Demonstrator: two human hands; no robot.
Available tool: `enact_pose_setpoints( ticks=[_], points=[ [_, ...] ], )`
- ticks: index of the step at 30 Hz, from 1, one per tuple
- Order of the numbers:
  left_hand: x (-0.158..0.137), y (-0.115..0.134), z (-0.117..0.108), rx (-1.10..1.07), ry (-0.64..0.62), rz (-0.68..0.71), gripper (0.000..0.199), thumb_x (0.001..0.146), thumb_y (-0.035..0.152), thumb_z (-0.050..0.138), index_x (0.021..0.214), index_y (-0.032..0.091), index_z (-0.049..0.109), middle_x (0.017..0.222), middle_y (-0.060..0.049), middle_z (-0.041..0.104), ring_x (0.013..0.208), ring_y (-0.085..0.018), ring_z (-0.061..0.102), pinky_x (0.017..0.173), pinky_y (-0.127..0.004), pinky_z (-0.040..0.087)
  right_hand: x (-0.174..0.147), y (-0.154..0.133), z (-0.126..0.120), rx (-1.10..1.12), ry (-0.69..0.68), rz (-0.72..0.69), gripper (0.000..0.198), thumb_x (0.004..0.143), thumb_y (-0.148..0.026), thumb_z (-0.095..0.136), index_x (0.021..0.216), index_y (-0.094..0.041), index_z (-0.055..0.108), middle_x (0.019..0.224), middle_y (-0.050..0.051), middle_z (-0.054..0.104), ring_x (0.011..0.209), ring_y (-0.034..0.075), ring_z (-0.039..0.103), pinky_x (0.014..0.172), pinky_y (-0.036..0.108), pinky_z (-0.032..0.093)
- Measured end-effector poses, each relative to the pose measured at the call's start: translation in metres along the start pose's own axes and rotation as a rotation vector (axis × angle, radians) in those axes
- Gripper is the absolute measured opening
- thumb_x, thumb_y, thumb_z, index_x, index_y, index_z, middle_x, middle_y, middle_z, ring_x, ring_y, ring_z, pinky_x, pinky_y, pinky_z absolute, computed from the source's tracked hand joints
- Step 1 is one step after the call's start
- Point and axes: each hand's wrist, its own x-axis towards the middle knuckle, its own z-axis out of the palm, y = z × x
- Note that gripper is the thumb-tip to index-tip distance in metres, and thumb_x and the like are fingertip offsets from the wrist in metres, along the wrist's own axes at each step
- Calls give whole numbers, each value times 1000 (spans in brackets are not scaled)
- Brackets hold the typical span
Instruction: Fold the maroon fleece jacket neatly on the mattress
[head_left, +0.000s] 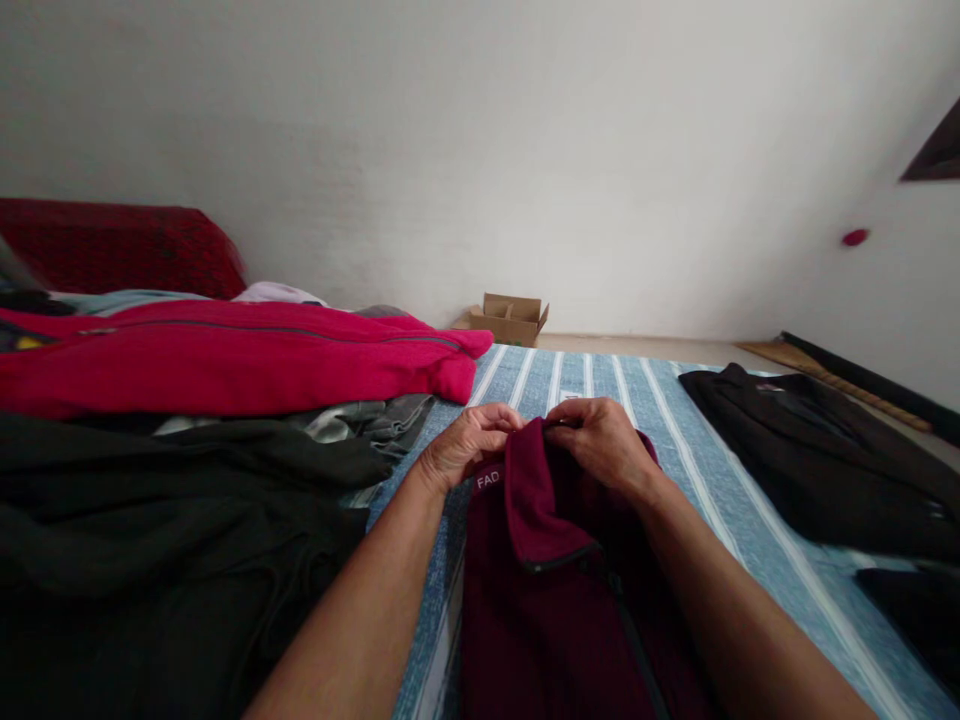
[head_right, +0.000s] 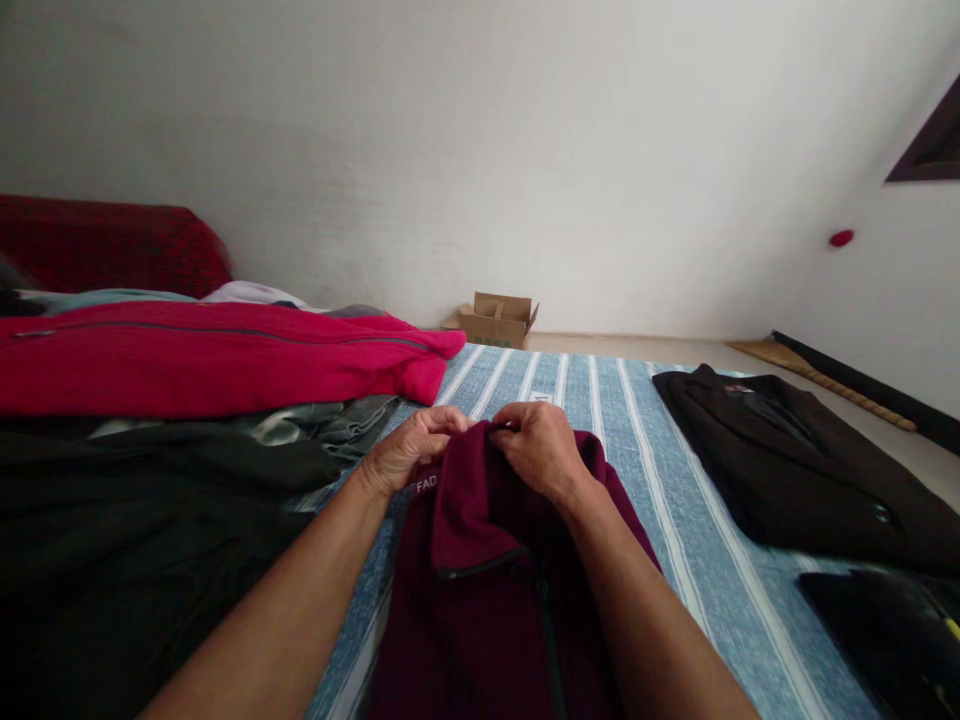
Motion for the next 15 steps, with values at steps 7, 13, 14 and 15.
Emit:
enact_pose_setpoints(
  ticks=[7, 13, 14, 15],
  points=[
    [-1, -2, -6, -38, -19, 15, 23, 51, 11, 78, 68, 14, 63, 67, 0, 65, 59, -12, 61, 61, -22, 48, 1, 3, -1, 91, -15, -6, 11, 69, -22, 58, 70, -17, 68, 62, -1, 63, 57, 12, 53, 52, 20, 38],
    [-4, 2, -7, 7, -73, -18, 18, 50, 8, 75, 64, 13, 66, 70, -1, 66, 66, -14, 60, 67, -24, 46, 2, 6, 1, 124, 6, -25, 11, 68, -21, 55, 68, -17, 65, 61, -1, 62, 56, 11, 52, 52, 20, 38],
    [-4, 3, -7, 14, -82, -19, 17, 50, 8, 74, 65, 13, 66, 72, -1, 67, 69, -15, 60, 69, -25, 46, 2, 6, 1, 121, 11, -27, 11, 69, -21, 54, 68, -17, 64, 62, -1, 62, 56, 12, 53, 53, 21, 39],
    [-4, 4, -7, 16, -88, -21, 17, 50, 8, 74, 66, 12, 68, 74, -2, 68, 71, -16, 60, 71, -26, 46, 2, 6, 1, 117, 17, -29, 11, 69, -21, 54, 69, -17, 64, 63, -1, 63, 57, 12, 53, 54, 21, 40]
  ],
)
